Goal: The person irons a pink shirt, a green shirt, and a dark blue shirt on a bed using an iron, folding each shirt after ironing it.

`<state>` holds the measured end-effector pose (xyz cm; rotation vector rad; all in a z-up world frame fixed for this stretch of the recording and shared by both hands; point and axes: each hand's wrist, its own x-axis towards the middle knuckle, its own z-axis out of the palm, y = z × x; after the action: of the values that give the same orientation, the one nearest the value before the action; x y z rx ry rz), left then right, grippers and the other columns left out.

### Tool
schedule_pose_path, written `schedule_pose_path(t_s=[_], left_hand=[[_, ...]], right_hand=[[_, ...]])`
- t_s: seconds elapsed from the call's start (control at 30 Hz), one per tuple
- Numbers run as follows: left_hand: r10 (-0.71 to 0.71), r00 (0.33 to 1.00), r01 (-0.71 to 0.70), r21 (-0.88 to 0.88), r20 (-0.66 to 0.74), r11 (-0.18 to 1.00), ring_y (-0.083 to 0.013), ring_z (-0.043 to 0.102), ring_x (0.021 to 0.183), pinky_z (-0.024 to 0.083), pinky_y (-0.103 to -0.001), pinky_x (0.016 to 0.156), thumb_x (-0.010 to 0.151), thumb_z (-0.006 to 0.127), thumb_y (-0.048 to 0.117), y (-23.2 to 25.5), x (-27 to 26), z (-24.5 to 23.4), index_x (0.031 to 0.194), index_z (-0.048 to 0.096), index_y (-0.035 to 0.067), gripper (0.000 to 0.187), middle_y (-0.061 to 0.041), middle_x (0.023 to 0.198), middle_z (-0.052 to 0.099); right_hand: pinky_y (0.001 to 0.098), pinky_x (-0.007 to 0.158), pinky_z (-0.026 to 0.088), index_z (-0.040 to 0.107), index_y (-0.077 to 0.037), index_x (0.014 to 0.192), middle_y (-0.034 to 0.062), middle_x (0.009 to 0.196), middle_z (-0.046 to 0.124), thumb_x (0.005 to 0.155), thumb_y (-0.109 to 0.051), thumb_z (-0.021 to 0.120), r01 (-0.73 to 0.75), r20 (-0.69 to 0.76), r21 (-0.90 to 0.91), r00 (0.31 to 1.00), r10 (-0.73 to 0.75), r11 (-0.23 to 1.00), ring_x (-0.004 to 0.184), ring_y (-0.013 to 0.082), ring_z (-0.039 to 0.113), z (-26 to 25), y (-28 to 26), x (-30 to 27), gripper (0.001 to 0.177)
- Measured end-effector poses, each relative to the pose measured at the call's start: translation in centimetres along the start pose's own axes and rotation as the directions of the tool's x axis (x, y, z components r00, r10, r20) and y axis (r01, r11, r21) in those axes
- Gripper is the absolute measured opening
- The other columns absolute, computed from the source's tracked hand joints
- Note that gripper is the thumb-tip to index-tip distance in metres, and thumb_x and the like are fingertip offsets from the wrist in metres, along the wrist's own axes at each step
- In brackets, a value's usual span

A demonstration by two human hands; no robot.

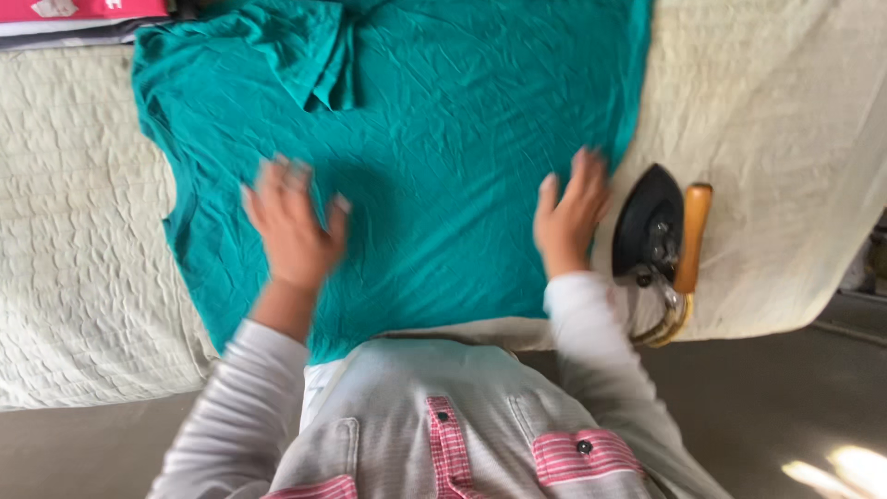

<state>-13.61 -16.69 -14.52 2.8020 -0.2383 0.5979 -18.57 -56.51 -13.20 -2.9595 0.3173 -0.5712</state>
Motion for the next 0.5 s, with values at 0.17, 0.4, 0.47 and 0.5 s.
schedule_pose_path(t_s=[0.17, 0.4, 0.47, 0.5], left_hand=[[0.045, 0.92, -0.019, -0.072, 0.388, 0.997, -0.0502, 0.023, 0.153, 0.01, -0.08, 0.108, 0.105, 0.039, 0.065, 5.7, -7.8, -2.5, 0.161, 0.044, 0.02, 0.072, -0.022, 0.167, 0.032], [0.012, 0.875, 0.035, -0.088, 0.484, 0.995, -0.0408, 0.019, 0.158, 0.009, -0.079, 0.115, 0.096, 0.05, 0.069, 4.0, -8.5, -4.2, 0.161, 0.042, 0.024, 0.079, -0.017, 0.172, 0.024], [-0.094, 0.903, 0.098, 0.012, 0.42, 0.995, -0.0433, 0.025, 0.155, 0.014, -0.076, 0.115, 0.09, 0.069, 0.056, 2.6, -9.8, -5.5, 0.158, 0.049, 0.021, 0.079, -0.021, 0.17, 0.029], [-0.095, 0.905, 0.097, 0.016, 0.414, 0.995, -0.0433, 0.025, 0.155, 0.014, -0.076, 0.115, 0.09, 0.069, 0.056, 1.8, -10.7, -6.3, 0.158, 0.049, 0.021, 0.079, -0.021, 0.17, 0.029]], right_hand=[[0.0714, 0.118, 0.003, 0.027, -0.008, 0.165, 0.0195, 0.171, 0.015, 0.11, -0.04, 0.047, -0.29, 0.465, 0.018, 0.849, 0.249, 0.957, 0.156, 0.0457, 0.012, -4.9, 0.5, -15.2, 0.067], [0.0787, 0.11, 0.019, 0.048, -0.002, 0.155, 0.0288, 0.162, 0.033, 0.093, -0.034, 0.075, -0.276, 0.192, -0.271, 0.923, 0.332, 0.922, 0.148, 0.0538, 0.025, -8.7, 7.3, -10.8, 0.075], [0.0731, 0.111, 0.028, 0.046, -0.002, 0.156, 0.0262, 0.157, 0.034, 0.086, -0.026, 0.09, -0.318, 0.042, -0.278, 0.939, 0.342, 0.907, 0.144, 0.0515, 0.03, -11.4, 9.4, -7.8, 0.085], [0.0731, 0.111, 0.028, 0.046, -0.002, 0.156, 0.0262, 0.157, 0.034, 0.086, -0.026, 0.09, -0.318, 0.038, -0.271, 0.94, 0.34, 0.909, 0.144, 0.0515, 0.03, -11.4, 11.2, -6.8, 0.085]])
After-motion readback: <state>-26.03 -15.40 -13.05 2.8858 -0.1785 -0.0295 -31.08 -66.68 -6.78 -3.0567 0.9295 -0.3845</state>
